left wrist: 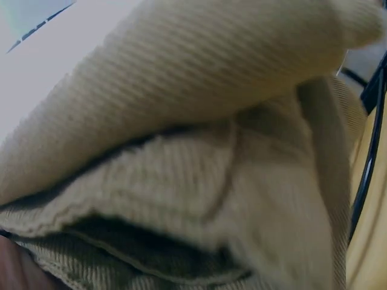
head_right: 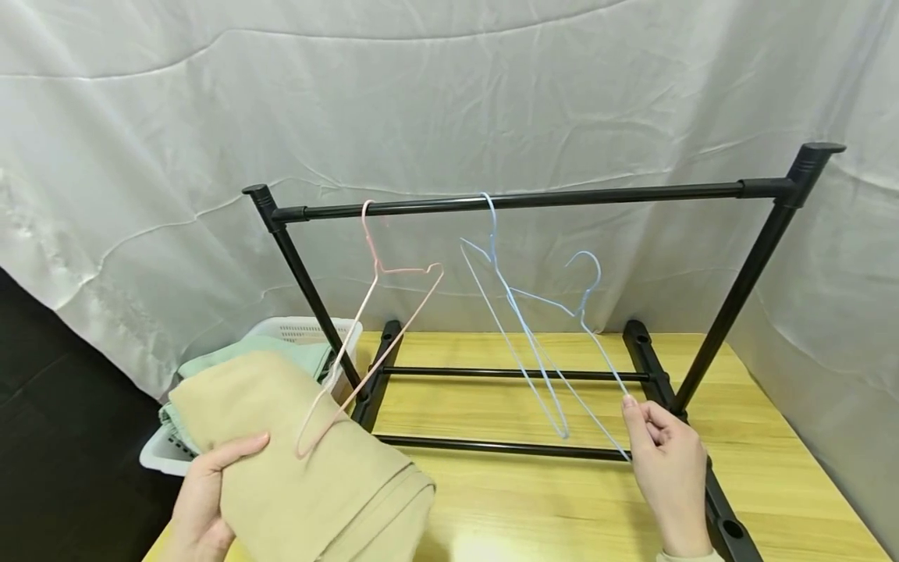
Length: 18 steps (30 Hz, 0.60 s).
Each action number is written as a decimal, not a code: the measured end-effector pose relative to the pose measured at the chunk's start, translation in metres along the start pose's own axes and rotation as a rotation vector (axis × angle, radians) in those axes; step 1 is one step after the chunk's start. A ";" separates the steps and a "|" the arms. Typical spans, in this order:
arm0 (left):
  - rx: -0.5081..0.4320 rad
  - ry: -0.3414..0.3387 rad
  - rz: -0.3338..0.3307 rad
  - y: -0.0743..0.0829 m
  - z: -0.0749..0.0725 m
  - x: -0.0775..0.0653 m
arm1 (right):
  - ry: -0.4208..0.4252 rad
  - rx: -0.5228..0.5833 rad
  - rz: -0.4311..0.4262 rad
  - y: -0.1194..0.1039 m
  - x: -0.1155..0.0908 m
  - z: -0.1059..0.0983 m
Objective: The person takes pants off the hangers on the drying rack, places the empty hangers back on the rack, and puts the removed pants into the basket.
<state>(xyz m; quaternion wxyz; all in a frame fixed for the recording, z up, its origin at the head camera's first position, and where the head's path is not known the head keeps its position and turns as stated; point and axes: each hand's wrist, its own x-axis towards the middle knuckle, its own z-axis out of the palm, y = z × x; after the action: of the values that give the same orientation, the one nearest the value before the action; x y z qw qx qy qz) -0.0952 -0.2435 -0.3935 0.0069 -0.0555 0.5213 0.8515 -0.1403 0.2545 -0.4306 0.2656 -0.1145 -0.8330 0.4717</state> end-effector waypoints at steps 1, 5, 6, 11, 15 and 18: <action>0.026 -0.001 -0.002 0.004 -0.002 0.000 | -0.001 0.001 0.001 0.000 0.000 0.000; 0.114 -0.001 -0.004 0.026 -0.013 0.002 | -0.001 0.013 0.000 0.000 0.000 -0.001; 0.143 0.003 -0.010 0.032 -0.016 0.002 | 0.001 0.019 -0.001 0.000 -0.001 -0.001; 0.276 0.029 -0.009 0.062 -0.029 0.007 | 0.013 0.027 0.005 -0.001 -0.001 -0.004; 0.339 0.013 0.041 0.081 -0.040 0.015 | 0.014 0.028 0.013 -0.002 0.000 -0.005; 0.339 -0.006 0.067 0.093 -0.048 0.021 | 0.017 0.031 0.009 -0.001 0.000 -0.005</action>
<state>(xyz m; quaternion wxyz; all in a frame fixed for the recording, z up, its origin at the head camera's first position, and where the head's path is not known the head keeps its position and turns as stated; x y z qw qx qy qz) -0.1186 -0.3290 -0.3350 -0.0108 -0.0335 0.6592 0.7512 -0.1370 0.2576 -0.4274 0.2722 -0.1181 -0.8228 0.4847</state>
